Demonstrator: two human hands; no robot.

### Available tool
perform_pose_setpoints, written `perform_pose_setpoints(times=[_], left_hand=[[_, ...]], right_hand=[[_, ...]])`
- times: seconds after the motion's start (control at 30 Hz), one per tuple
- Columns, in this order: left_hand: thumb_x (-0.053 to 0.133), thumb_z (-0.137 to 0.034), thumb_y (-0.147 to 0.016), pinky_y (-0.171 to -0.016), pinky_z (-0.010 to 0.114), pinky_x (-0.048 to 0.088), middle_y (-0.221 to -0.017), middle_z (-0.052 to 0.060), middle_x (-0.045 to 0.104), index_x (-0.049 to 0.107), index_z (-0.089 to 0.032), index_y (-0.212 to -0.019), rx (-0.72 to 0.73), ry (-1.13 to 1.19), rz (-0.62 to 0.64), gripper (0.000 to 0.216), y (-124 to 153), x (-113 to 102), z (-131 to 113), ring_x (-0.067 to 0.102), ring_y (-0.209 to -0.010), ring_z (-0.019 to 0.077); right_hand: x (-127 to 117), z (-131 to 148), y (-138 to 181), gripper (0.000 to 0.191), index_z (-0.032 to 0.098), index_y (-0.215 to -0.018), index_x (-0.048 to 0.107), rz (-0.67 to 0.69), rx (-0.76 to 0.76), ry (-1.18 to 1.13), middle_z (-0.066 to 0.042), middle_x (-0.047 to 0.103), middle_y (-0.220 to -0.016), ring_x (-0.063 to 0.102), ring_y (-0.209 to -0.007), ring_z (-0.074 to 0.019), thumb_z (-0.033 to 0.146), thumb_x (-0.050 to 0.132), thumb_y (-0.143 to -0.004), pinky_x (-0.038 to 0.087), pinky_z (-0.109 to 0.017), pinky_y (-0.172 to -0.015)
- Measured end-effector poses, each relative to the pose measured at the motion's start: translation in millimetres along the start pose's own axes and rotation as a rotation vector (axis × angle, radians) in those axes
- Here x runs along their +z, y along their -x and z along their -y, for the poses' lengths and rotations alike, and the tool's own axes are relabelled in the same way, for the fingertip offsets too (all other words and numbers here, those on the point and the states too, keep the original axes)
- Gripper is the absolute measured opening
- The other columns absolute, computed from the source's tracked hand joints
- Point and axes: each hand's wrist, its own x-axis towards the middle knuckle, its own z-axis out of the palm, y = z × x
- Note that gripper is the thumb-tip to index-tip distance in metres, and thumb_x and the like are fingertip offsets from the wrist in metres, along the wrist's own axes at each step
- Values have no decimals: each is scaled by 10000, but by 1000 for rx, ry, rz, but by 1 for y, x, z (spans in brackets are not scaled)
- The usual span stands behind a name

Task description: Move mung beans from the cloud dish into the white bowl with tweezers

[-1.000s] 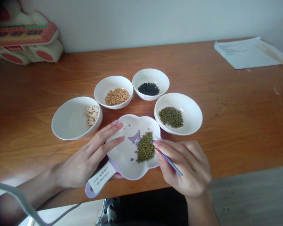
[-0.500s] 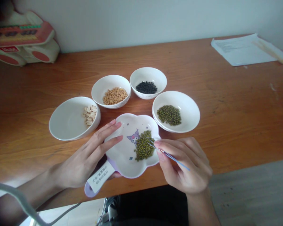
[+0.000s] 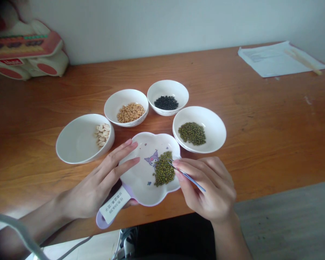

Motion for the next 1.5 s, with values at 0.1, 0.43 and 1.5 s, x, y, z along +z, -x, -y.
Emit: perform_pose_setpoints(times=[0.1, 0.43, 1.5], left_hand=[[757, -423, -1043, -1369, 603, 357, -1770, 306, 352, 372, -74, -1679, 9, 0, -1, 822, 0, -1, 0, 243, -1729, 392], [754, -445, -1040, -1360, 622, 370, -1751, 339, 362, 399, -52, -1652, 15, -2, -4, 809, -1, 0, 0, 240, -1727, 412], [749, -468, -1037, -1378, 585, 351, -1736, 329, 390, 438, -30, -1616, 23, -26, -10, 790, -2, 0, 0, 263, -1724, 387]], right_hand=[[0, 0, 0, 455, 261, -1290, 758, -8, 11, 19, -5, 873, -1053, 812, -815, -195, 19, 758, -903, 590, -351, -725], [1, 0, 4, 422, 238, -1245, 756, -18, 16, 10, -18, 870, -1055, 800, -817, -202, -2, 766, -898, 579, -364, -725], [2, 3, 2, 252, 188, -1112, 745, -22, -9, 1, -35, 857, -986, 788, -805, -192, 16, 739, -927, 582, -354, -731]])
